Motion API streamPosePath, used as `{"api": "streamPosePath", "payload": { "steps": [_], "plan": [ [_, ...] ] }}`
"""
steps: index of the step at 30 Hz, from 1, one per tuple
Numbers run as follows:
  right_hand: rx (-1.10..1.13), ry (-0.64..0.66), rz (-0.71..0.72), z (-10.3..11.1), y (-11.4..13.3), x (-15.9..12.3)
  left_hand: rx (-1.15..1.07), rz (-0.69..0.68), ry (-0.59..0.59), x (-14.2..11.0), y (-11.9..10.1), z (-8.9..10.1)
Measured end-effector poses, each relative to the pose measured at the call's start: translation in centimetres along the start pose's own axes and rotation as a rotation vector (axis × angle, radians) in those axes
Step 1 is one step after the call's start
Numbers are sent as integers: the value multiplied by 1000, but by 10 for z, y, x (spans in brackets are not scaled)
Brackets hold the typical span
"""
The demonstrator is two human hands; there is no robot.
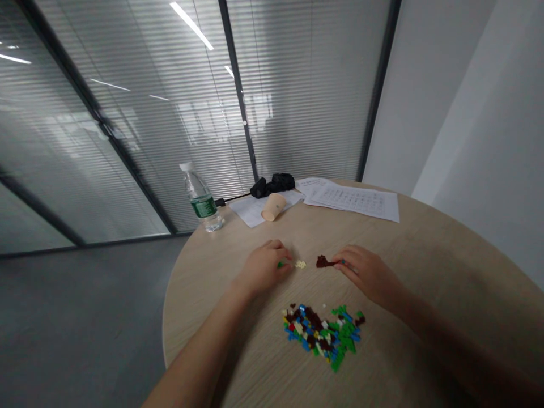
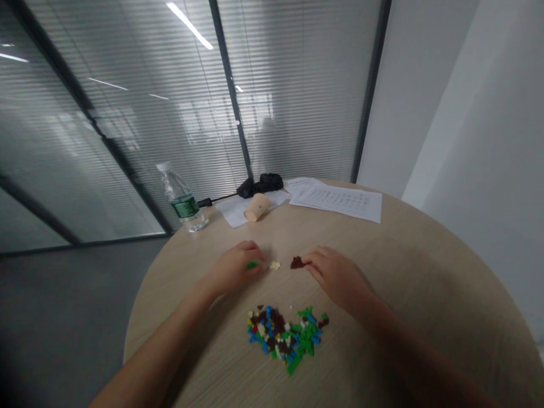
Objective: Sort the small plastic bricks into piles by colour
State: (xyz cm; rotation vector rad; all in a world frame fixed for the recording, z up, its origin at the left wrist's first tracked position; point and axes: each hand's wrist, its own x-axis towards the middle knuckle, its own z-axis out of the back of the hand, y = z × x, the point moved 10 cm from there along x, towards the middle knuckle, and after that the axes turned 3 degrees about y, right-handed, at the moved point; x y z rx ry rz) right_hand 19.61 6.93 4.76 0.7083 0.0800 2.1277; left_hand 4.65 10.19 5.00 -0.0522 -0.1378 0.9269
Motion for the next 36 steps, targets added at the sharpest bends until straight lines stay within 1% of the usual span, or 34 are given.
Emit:
{"api": "streamPosePath", "payload": {
  "steps": [2,6,12,16,20,25,27,30,31,33,36],
  "plan": [
    [-74,-8,17,-5,0,1,-14,-40,13,0,-7,-3],
    [-164,21,67,-15,13,3,-22,-85,29,1,-14,-8],
    [-298,40,42,-17,21,6,-33,-105,30,0,-20,-5],
    [-305,6,6,-16,18,7,-41,-107,40,0,-22,-5],
    [-263,-12,-20,-15,14,7,-43,-125,34,0,-24,-4],
    [-260,-28,-48,-15,9,9,-103,-199,48,-2,-35,-4],
    [-235,-46,-57,-13,8,9,-128,-248,67,-2,-43,-5],
    [-97,-45,-61,-12,7,7,-163,-312,102,-4,-55,-5],
    [-36,-19,-43,-13,9,5,-173,-329,116,-5,-58,-6],
    [78,76,24,-18,18,1,-188,-355,143,-6,-62,-7],
    [194,213,99,-24,34,-7,-189,-358,152,-6,-61,-6]
  ]
}}
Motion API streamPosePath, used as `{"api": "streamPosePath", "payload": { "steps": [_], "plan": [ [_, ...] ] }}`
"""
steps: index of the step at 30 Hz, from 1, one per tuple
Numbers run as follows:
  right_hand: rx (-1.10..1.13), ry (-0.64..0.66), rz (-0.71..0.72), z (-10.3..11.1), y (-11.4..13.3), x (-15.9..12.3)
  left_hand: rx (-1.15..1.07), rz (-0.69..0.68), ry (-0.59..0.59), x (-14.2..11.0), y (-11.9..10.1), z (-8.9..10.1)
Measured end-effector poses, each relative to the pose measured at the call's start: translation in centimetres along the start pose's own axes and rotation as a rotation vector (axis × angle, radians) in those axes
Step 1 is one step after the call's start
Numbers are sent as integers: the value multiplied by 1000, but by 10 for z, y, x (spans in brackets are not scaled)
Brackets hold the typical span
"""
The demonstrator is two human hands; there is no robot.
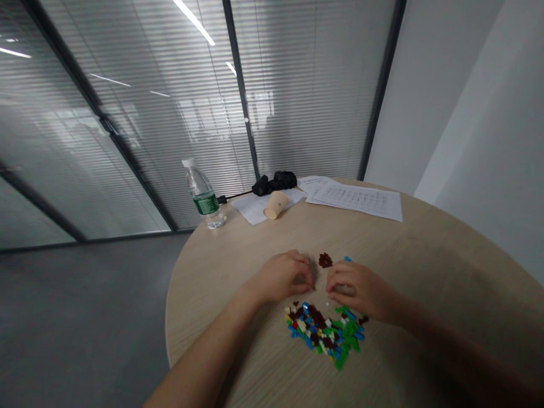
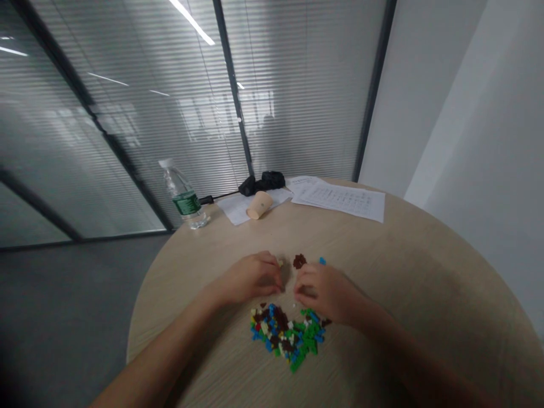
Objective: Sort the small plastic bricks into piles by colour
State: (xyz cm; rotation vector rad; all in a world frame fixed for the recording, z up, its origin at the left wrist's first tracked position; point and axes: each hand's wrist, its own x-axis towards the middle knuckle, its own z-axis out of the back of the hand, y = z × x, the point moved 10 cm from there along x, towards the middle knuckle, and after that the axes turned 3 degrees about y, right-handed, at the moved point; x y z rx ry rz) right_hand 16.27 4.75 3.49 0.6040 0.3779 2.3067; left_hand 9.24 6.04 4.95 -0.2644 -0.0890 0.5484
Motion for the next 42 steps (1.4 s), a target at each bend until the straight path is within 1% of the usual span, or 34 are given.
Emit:
{"api": "streamPosePath", "payload": {
  "steps": [5,8,11,13,15,17,20,22,25,30,33,34,36,39,40,42],
  "plan": [
    [96,79,1,-7,11,-1,35,63,-42,-2,10,5],
    [122,85,-17,-11,10,0,37,51,-48,-1,9,4],
    [110,56,-47,-11,8,1,40,23,-42,0,4,3],
    [131,6,-119,-6,1,2,32,-3,-74,0,0,7],
    [234,-57,-234,-1,-11,2,4,-40,-129,-1,-7,13],
    [405,-118,-326,0,-23,1,-33,-82,-176,-2,-14,19],
    [681,-189,-364,-3,-30,1,-71,-117,-205,-4,-20,23],
    [807,-207,-372,-7,-32,1,-83,-125,-217,-4,-22,23],
    [888,-205,-404,-12,-33,0,-106,-141,-236,-3,-22,22],
    [912,-194,-430,-14,-35,-1,-156,-135,-249,-2,-22,23],
    [905,-195,-446,-13,-37,-2,-173,-95,-245,-6,-13,30],
    [901,-195,-454,-13,-38,-3,-171,-67,-238,-8,-6,33],
    [891,-201,-474,-11,-40,-4,-164,-3,-179,-12,11,33],
    [868,-200,-496,-12,-44,-6,-41,159,-105,-19,41,30],
    [853,-192,-497,-12,-45,-6,0,192,-73,-20,47,26],
    [816,-171,-486,-14,-46,-5,38,211,-19,-20,52,19]
  ]
}}
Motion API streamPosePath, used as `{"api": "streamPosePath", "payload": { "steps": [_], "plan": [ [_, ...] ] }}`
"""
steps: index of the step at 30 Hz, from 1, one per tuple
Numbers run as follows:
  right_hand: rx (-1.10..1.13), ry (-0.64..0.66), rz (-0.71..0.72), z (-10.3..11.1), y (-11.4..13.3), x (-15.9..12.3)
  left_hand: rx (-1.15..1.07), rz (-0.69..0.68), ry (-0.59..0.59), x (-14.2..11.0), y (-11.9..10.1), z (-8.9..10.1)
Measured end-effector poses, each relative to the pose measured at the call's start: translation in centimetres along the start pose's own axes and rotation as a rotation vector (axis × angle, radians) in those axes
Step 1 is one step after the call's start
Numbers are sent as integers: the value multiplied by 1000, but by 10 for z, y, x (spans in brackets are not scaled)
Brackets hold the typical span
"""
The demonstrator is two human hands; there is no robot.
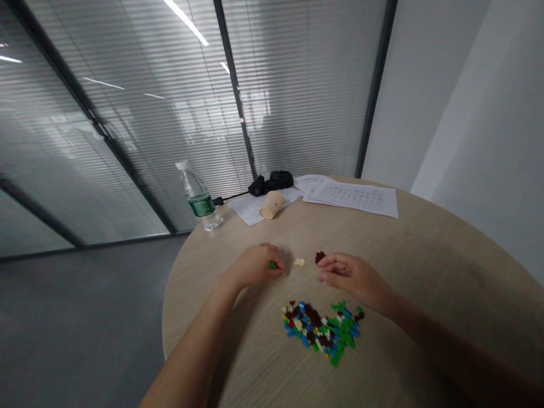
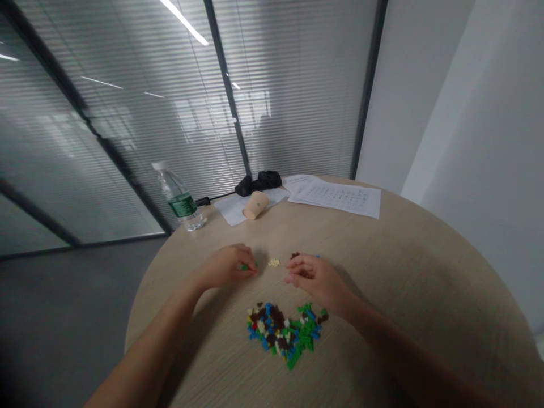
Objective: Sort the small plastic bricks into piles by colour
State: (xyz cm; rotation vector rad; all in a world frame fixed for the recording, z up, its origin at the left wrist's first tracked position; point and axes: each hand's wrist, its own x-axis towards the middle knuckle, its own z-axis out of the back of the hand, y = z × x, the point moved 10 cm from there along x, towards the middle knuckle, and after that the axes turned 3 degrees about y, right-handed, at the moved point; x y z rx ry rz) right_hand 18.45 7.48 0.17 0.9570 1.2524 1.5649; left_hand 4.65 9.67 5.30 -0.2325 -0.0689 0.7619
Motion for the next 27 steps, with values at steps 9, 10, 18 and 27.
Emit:
{"api": "streamPosePath", "payload": {
  "steps": [9,10,18,27],
  "plan": [
    [-75,84,54,-9,1,0,-9,-21,51,4,-8,-11],
    [-75,84,54,-9,1,0,-17,-23,63,4,-8,-12],
    [-269,69,118,-3,11,-2,-28,-31,41,3,-8,-9],
    [-613,383,390,-44,47,-32,3,-76,-30,5,-20,-4]
  ]
}}
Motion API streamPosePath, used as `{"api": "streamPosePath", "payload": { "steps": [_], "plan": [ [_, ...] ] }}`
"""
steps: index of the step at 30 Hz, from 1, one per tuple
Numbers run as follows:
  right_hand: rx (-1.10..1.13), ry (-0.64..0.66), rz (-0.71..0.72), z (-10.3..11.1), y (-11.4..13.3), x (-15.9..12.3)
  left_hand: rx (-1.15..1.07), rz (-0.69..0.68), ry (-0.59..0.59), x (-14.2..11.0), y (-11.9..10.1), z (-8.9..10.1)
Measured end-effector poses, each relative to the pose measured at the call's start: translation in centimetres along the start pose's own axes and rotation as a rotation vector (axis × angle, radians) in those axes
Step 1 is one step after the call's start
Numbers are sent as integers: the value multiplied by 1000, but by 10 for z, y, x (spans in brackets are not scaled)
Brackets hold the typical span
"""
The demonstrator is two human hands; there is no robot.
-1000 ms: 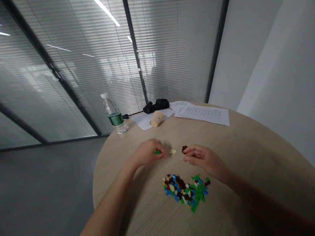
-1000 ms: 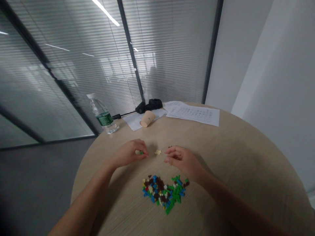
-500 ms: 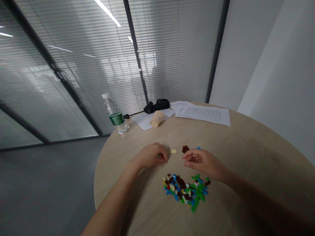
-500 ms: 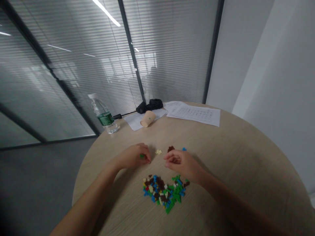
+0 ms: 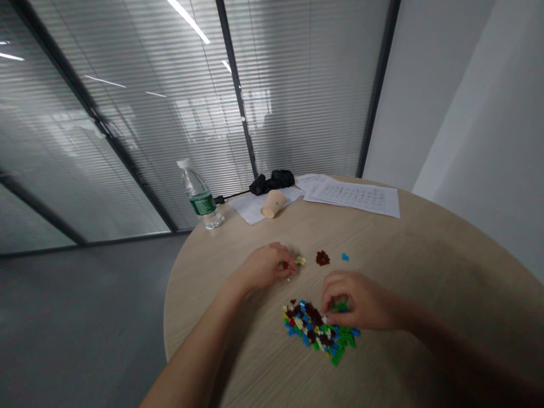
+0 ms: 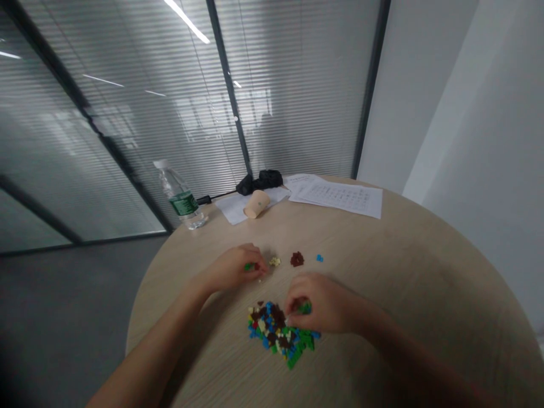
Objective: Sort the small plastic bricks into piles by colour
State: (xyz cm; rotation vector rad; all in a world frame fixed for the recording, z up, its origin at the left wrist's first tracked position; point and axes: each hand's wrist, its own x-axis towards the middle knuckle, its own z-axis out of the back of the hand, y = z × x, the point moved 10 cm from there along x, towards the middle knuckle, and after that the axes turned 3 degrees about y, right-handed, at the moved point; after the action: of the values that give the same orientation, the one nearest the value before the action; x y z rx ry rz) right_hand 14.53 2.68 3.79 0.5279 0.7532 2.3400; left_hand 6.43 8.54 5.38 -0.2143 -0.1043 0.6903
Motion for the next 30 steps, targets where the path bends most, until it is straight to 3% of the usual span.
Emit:
{"api": "streamPosePath", "payload": {
  "steps": [4,15,18,22,25,30],
  "plan": [
    [-9,57,-2,-8,7,0,1,-2,25,2,-3,-2],
    [-11,62,-86,-10,1,0,-67,-27,-1,2,-8,-1],
    [68,-18,-170,-3,-7,1,-159,-68,-43,2,-16,4],
    [88,-272,-241,23,-23,-3,-328,-88,-83,4,-26,5],
    [-35,-439,-164,40,-17,-7,-438,-108,-53,8,-34,-5],
    [-212,-513,15,44,6,-8,-507,-105,-66,13,-36,-15]
  ]
}}
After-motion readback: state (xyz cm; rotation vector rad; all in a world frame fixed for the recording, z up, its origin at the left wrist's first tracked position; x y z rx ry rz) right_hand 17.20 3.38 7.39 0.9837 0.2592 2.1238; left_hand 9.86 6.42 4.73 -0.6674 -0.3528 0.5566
